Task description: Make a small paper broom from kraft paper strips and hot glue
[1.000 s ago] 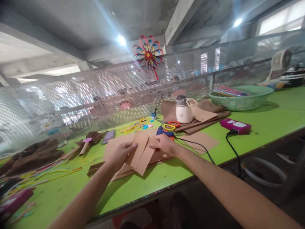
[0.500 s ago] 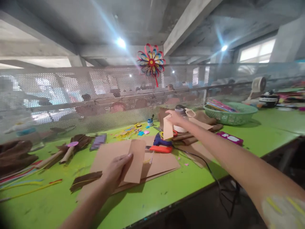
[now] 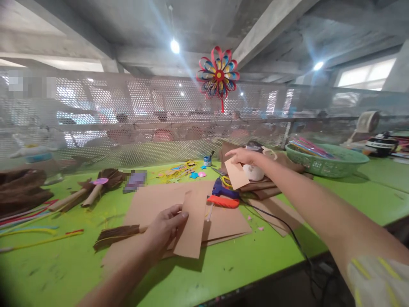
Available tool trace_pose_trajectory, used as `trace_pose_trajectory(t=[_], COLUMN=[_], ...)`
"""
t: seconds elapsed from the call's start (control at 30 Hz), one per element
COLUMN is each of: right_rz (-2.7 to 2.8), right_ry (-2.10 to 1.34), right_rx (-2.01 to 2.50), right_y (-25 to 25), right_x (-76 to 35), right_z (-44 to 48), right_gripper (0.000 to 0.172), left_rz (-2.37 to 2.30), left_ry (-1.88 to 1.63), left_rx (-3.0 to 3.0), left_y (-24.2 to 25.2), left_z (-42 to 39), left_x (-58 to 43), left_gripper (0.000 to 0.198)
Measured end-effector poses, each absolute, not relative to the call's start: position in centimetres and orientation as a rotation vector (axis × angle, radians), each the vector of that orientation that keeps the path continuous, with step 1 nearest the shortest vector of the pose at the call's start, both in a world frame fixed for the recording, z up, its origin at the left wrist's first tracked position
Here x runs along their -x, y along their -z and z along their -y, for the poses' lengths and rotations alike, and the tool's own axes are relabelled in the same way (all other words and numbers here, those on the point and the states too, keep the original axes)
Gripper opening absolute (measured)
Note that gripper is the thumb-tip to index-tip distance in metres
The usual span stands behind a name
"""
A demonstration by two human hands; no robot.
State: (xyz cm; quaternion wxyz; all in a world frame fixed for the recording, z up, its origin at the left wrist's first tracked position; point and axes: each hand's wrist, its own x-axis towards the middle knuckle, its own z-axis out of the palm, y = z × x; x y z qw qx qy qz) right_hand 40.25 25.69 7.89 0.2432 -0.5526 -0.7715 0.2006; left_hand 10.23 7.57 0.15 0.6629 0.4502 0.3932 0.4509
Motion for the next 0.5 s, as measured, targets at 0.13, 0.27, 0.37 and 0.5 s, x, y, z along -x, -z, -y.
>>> trace_pose_trajectory(t=[0.13, 0.27, 0.37, 0.5], right_rz=[1.967, 1.719, 1.536, 1.448], right_ry=[-0.59, -0.459, -0.332, -0.154], right_rx=[1.484, 1.569, 1.686, 1.777], right_y=[-6.3, -4.7, -3.1, -0.6], right_x=[-40.9, -41.8, -42.7, -42.9], right_z=[-24.7, -24.9, -24.9, -24.0], right_gripper=[0.05, 0.057, 0.041, 0.032], left_rz=[-0.851, -0.863, -0.883, -0.912], left_ry=[-0.999, -0.99, -0.981, -0.948], left_rx=[-1.003, -1.009, -1.026, -1.077], left_y=[-0.2, 0.0, 0.1, 0.0], left_z=[-7.4, -7.3, -7.4, -7.6], left_x=[-10.4, -10.6, -10.6, -10.5], left_gripper=[0.036, 0.032, 0.035, 0.041])
